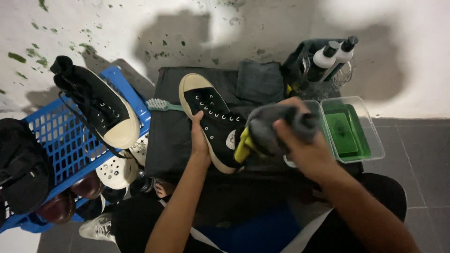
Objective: Cleaning a black and white sneaker by scrubbing it with a brush and wiping it with a cloth.
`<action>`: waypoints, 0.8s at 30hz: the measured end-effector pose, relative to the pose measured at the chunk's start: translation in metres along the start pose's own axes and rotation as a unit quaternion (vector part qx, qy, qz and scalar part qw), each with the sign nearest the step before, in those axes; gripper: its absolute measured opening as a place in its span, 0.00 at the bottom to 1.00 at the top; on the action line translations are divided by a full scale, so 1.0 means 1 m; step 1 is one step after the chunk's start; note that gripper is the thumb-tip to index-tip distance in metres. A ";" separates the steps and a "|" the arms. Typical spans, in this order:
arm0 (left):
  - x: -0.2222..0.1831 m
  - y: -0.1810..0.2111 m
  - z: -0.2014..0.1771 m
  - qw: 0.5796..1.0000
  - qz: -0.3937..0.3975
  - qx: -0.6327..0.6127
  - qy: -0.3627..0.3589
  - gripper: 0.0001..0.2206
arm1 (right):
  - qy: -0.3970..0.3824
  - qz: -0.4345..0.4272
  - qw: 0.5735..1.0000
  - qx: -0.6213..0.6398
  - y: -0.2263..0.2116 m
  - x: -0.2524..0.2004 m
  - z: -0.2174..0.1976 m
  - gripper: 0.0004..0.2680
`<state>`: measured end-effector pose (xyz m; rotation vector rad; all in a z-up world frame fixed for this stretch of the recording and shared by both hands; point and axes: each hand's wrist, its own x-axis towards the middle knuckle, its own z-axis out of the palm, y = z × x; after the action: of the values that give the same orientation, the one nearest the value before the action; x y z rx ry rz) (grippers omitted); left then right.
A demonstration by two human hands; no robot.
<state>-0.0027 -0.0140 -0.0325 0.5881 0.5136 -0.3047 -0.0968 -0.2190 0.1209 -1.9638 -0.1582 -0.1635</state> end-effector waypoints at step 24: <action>0.032 -0.011 -0.029 0.994 0.000 0.066 -0.085 0.23 | -0.206 -0.270 0.864 -0.372 0.056 -0.010 0.066 0.24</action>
<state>0.0087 -0.0095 -0.0749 0.6843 0.3301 -0.3875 -0.0934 -0.1800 0.0431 -2.6597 -1.0700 -0.1800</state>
